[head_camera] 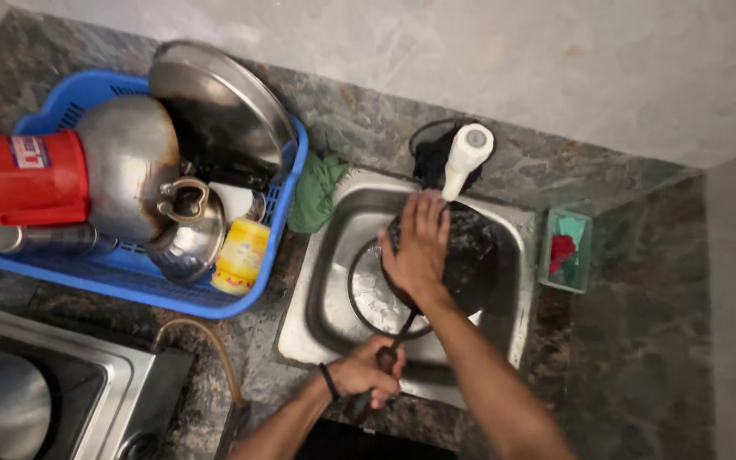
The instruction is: Cooking potatoes in a pressure cooker and washing a pan.
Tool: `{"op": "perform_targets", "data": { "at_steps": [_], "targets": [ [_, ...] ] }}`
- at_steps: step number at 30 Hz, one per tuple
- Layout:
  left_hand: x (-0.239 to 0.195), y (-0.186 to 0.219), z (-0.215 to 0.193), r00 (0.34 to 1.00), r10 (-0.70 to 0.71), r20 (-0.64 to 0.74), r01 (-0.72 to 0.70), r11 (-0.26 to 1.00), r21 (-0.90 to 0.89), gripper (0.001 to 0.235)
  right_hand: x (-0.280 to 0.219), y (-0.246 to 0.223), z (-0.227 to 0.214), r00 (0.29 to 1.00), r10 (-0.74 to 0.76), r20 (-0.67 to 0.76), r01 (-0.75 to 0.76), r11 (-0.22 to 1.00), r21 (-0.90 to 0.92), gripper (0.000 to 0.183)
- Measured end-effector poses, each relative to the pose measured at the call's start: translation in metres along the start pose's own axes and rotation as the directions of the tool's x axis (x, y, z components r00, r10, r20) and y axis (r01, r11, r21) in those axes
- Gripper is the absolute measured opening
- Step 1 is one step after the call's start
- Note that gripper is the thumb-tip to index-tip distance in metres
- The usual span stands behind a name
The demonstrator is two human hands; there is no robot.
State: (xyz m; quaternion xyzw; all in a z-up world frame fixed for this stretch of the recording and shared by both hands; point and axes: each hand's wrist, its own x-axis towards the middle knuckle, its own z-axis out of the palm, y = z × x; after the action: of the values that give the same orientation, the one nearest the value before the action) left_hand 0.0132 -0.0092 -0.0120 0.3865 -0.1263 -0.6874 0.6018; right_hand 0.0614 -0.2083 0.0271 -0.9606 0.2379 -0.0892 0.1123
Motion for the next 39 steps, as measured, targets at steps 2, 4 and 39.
{"op": "perform_targets", "data": {
  "at_steps": [2,4,39],
  "targets": [
    [-0.005,0.002,-0.001,0.998,-0.015,-0.055,0.015,1.0,0.007,0.031,-0.014,0.006,0.003,0.959,-0.281,0.026,0.279,0.959,0.055,0.082],
    [-0.008,0.006,-0.011,0.995,0.009,-0.098,0.004,0.993,0.122,0.028,-0.031,0.011,-0.005,0.905,-0.416,0.087,0.407,0.907,0.11,0.079],
    [-0.026,0.068,-0.012,0.686,0.545,-0.483,0.37,0.31,0.876,0.025,-0.05,0.093,-0.001,0.675,0.307,0.671,-0.396,-0.616,0.68,0.076]
  ]
}}
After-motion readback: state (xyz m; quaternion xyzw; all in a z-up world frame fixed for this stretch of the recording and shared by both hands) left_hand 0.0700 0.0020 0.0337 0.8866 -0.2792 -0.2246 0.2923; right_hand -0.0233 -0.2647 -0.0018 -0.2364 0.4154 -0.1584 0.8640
